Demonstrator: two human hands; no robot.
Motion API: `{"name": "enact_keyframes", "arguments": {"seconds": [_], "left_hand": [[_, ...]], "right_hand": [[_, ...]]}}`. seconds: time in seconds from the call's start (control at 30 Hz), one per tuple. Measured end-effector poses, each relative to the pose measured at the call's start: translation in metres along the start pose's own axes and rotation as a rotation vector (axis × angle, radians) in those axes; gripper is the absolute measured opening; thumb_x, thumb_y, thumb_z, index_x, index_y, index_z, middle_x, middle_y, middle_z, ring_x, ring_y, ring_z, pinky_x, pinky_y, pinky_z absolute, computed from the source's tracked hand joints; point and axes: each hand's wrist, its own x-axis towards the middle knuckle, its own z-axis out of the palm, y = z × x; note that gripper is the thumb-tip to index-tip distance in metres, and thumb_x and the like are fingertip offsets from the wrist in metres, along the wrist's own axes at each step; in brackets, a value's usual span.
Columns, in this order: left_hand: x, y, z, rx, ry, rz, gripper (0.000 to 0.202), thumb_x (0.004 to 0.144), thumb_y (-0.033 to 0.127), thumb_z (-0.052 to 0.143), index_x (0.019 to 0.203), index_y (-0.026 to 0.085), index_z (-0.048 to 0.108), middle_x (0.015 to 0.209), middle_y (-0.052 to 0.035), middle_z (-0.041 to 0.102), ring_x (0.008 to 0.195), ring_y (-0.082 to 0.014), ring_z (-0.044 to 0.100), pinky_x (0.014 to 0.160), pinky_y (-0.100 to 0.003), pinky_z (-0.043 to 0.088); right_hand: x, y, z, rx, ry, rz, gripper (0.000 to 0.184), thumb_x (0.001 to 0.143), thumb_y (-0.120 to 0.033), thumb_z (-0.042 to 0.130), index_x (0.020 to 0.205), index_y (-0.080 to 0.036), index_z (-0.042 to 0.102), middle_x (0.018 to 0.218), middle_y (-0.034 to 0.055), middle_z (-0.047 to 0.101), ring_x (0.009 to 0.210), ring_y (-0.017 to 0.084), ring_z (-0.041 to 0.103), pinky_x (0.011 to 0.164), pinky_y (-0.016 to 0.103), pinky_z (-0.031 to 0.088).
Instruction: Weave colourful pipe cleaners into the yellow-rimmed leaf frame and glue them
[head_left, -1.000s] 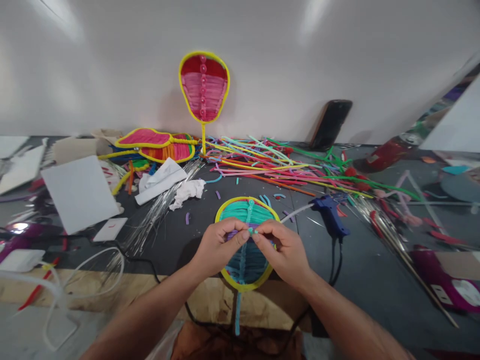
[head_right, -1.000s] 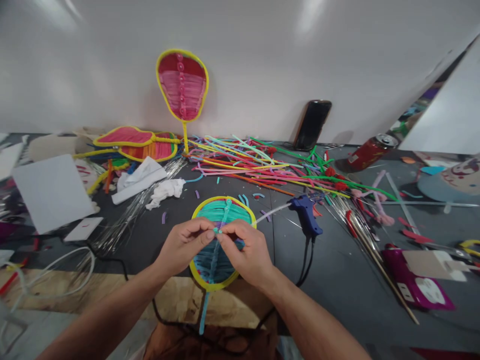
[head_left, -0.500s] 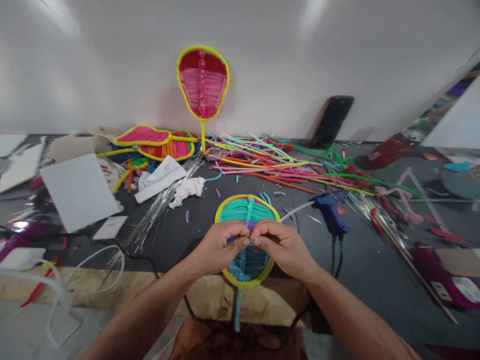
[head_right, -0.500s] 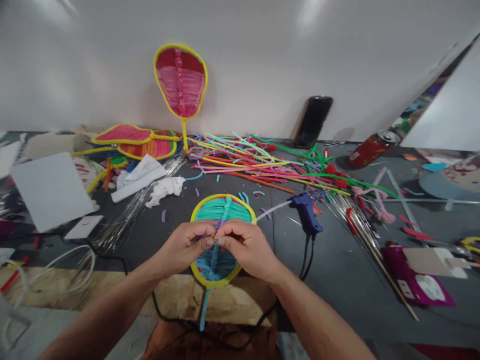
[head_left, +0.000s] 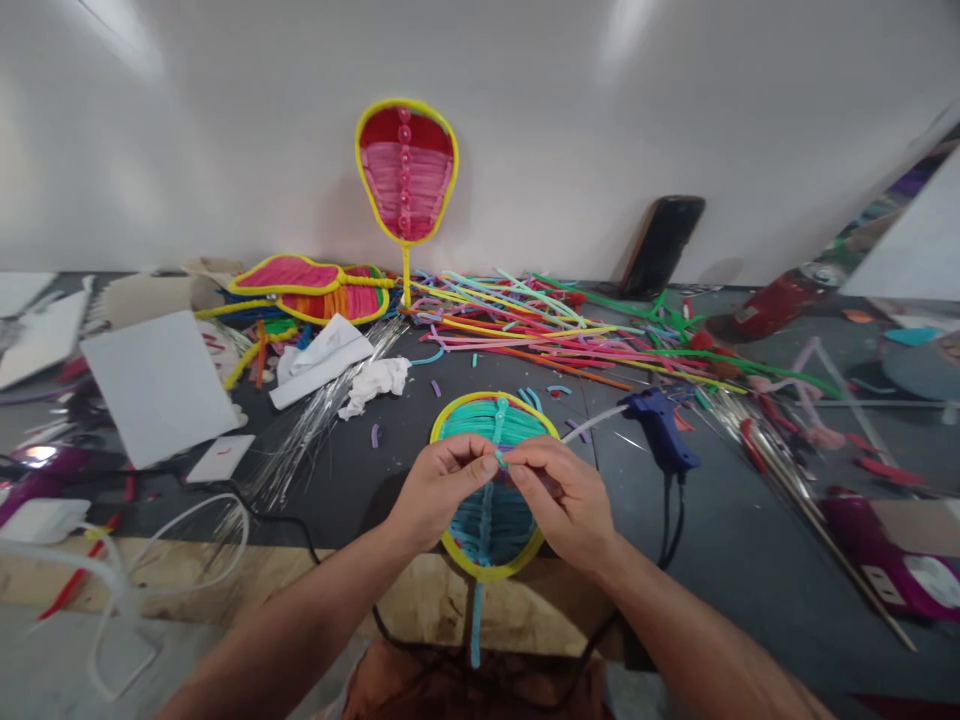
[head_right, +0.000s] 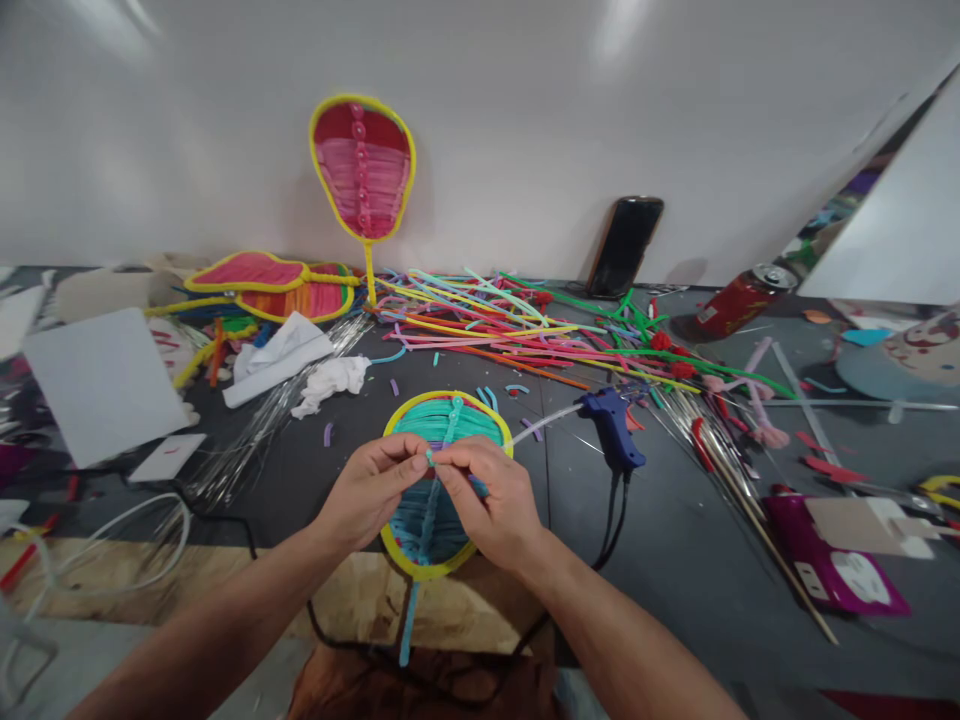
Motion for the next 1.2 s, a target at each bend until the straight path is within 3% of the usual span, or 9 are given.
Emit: {"name": "enact_keyframes", "arguments": {"seconds": [0.13, 0.23, 0.43, 0.57, 0.63, 0.77, 0.87, 0.97, 1.2], "left_hand": [[-0.001, 0.004, -0.003, 0.247, -0.06, 0.057, 0.036, 0.074, 0.049, 0.067, 0.073, 0.015, 0.057, 0.066, 0.0012, 0.05, 0.063, -0.0107, 0.044, 0.061, -0.023, 0.039], [-0.002, 0.008, -0.005, 0.538, -0.084, 0.168, 0.024, 0.083, 0.038, 0.056, 0.074, 0.016, 0.056, 0.066, 0.0019, 0.05, 0.061, -0.0104, 0.043, 0.058, -0.022, 0.037], [0.0, 0.011, -0.011, 0.988, -0.112, 0.558, 0.017, 0.088, 0.023, 0.047, 0.074, 0.019, 0.057, 0.072, -0.0013, 0.058, 0.073, -0.015, 0.053, 0.069, -0.025, 0.042], [0.002, 0.007, -0.014, 1.112, -0.122, 0.702, 0.019, 0.089, 0.023, 0.046, 0.076, 0.019, 0.058, 0.074, -0.0036, 0.061, 0.078, -0.0176, 0.055, 0.079, -0.031, 0.044], [0.002, 0.007, -0.013, 1.082, -0.118, 0.67, 0.019, 0.089, 0.023, 0.047, 0.075, 0.019, 0.058, 0.073, -0.0029, 0.061, 0.077, -0.0171, 0.056, 0.078, -0.029, 0.044], [-0.001, 0.008, -0.009, 0.872, -0.037, 0.453, 0.016, 0.089, 0.027, 0.05, 0.078, 0.019, 0.058, 0.074, -0.0006, 0.063, 0.071, -0.0134, 0.057, 0.067, -0.023, 0.044], [-0.002, 0.009, -0.006, 0.768, 0.006, 0.37, 0.015, 0.087, 0.027, 0.051, 0.078, 0.017, 0.059, 0.073, 0.0003, 0.062, 0.067, -0.0121, 0.056, 0.064, -0.021, 0.043], [-0.002, 0.008, -0.004, 0.686, 0.002, 0.315, 0.015, 0.085, 0.028, 0.053, 0.077, 0.016, 0.059, 0.071, 0.0004, 0.061, 0.066, -0.0119, 0.054, 0.065, -0.021, 0.042], [0.001, 0.0, -0.002, 0.457, 0.003, 0.152, 0.024, 0.081, 0.037, 0.058, 0.078, 0.014, 0.063, 0.07, -0.0007, 0.06, 0.066, -0.0127, 0.053, 0.064, -0.022, 0.044]], "right_hand": [[0.002, 0.0, -0.004, -0.017, -0.044, 0.02, 0.013, 0.089, -0.021, 0.053, 0.086, -0.022, 0.065, 0.08, 0.0029, 0.069, 0.074, 0.016, 0.063, 0.069, 0.029, 0.05], [0.004, -0.001, -0.007, -0.024, -0.106, 0.099, 0.014, 0.089, -0.024, 0.053, 0.079, -0.021, 0.063, 0.074, 0.002, 0.066, 0.07, 0.015, 0.061, 0.066, 0.027, 0.049], [0.005, 0.0, -0.007, -0.103, -0.121, 0.151, 0.014, 0.087, -0.024, 0.055, 0.075, -0.021, 0.062, 0.067, 0.0006, 0.064, 0.064, 0.014, 0.059, 0.062, 0.025, 0.047], [0.005, 0.002, -0.005, -0.069, -0.114, 0.214, 0.013, 0.083, -0.025, 0.059, 0.072, -0.021, 0.065, 0.065, 0.0001, 0.064, 0.061, 0.014, 0.06, 0.06, 0.024, 0.047], [0.006, 0.002, -0.006, 0.033, -0.118, 0.286, 0.013, 0.083, -0.027, 0.06, 0.073, -0.021, 0.066, 0.065, 0.0001, 0.064, 0.058, 0.013, 0.06, 0.057, 0.024, 0.049], [0.007, 0.0, -0.007, 0.255, -0.098, 0.386, 0.017, 0.084, -0.034, 0.059, 0.086, -0.02, 0.069, 0.067, 0.0001, 0.068, 0.056, 0.014, 0.063, 0.056, 0.025, 0.052], [0.006, -0.001, -0.006, 0.233, -0.062, 0.375, 0.013, 0.081, -0.031, 0.064, 0.086, -0.02, 0.069, 0.069, 0.0008, 0.069, 0.055, 0.014, 0.064, 0.056, 0.025, 0.052], [0.003, 0.0, -0.003, 0.097, -0.058, 0.272, 0.01, 0.084, -0.027, 0.061, 0.083, -0.02, 0.067, 0.07, 0.0011, 0.068, 0.056, 0.013, 0.064, 0.056, 0.024, 0.052], [0.004, 0.007, -0.004, -0.258, -0.051, -0.143, 0.011, 0.088, -0.016, 0.051, 0.086, -0.02, 0.061, 0.075, 0.003, 0.067, 0.067, 0.014, 0.063, 0.063, 0.025, 0.051]]}}
